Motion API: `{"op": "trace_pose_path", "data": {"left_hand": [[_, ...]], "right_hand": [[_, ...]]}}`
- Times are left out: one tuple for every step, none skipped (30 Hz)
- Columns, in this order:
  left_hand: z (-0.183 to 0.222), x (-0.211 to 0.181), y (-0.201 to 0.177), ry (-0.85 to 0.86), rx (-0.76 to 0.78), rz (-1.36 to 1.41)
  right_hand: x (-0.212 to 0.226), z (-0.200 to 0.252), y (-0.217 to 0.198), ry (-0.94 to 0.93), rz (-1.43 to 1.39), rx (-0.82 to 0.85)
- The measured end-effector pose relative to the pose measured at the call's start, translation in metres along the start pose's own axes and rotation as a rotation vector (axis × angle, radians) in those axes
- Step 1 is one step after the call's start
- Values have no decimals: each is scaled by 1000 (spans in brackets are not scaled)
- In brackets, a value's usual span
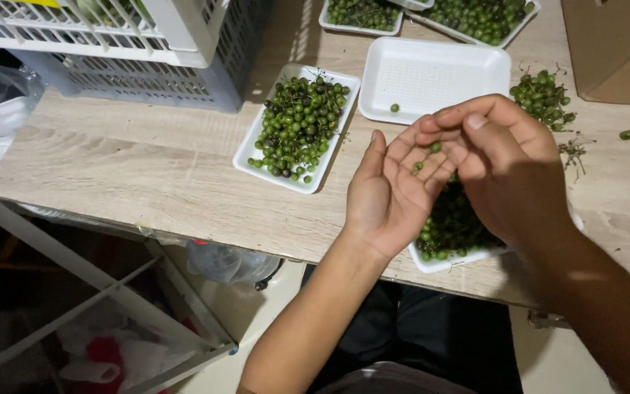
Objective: Sorting small green berries into styrofoam trays for packaging on a work table.
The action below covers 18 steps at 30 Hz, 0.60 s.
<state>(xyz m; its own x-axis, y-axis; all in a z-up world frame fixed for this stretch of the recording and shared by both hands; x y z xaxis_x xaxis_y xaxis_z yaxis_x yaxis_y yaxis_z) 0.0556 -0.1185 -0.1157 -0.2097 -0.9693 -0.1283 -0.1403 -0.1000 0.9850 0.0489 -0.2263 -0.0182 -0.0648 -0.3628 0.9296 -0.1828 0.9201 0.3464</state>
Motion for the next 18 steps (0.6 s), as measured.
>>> {"op": "trace_pose_path", "data": {"left_hand": [[1, -1, 6, 0, 1, 0], [2, -2, 10, -21, -79, -6], [3, -3, 14, -42, -159, -11], [3, -3, 15, -40, -159, -11], [2, -3, 17, -45, -165, -22], [2, -4, 18, -49, -170, -34], [1, -5, 17, -48, -169, -34], [0, -5, 16, -60, -189, -34], [-1, -6, 14, -73, -209, -34], [-1, -7, 15, -73, -209, -34], [-1, -9, 16, -75, -192, -42], [0, -10, 17, -77, -178, -49], [0, -9, 12, -77, -179, -49], [0, -9, 10, -58, -82, -5], [0, -9, 7, -38, 15, 40], [1, -10, 8, -38, 15, 40], [1, -10, 9, -49, -5, 18], [2, -11, 10, -62, -25, -5]], "right_hand": [[2, -1, 0, 0, 1, 1], [4, -1, 0, -21, 64, 46], [6, -2, 1, -41, 127, 92], [7, -2, 1, -41, 127, 93], [8, -2, 2, -67, 229, 103], [10, -2, 2, -94, 330, 111], [8, -3, -2, -95, 330, 113], [6, -3, -4, -175, 399, 196], [5, -4, -7, -257, 467, 278], [4, -5, -9, -258, 467, 278], [3, -7, -11, -296, 526, 302], [2, -8, -12, -334, 584, 327], [4, -7, -11, -333, 583, 327], [4, -7, -10, -322, 735, 315], [5, -7, -9, -309, 887, 302], [3, -8, -13, -309, 887, 303], [0, -8, -17, -337, 943, 344], [-3, -9, -20, -363, 998, 383]]}}
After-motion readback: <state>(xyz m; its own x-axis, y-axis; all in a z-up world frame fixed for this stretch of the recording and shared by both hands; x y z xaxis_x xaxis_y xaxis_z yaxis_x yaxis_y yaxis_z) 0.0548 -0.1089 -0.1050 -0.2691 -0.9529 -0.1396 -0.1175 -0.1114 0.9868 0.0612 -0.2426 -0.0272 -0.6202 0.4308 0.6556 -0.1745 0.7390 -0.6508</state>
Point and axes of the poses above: each hand's wrist, its own z-axis away from the middle knuckle, its own y-axis out of the palm, x = y × z, the point moved 2 cm from there along -z, towards the middle knuckle, and after that the axes turned 5 degrees about -z, right-handed, at the moved point
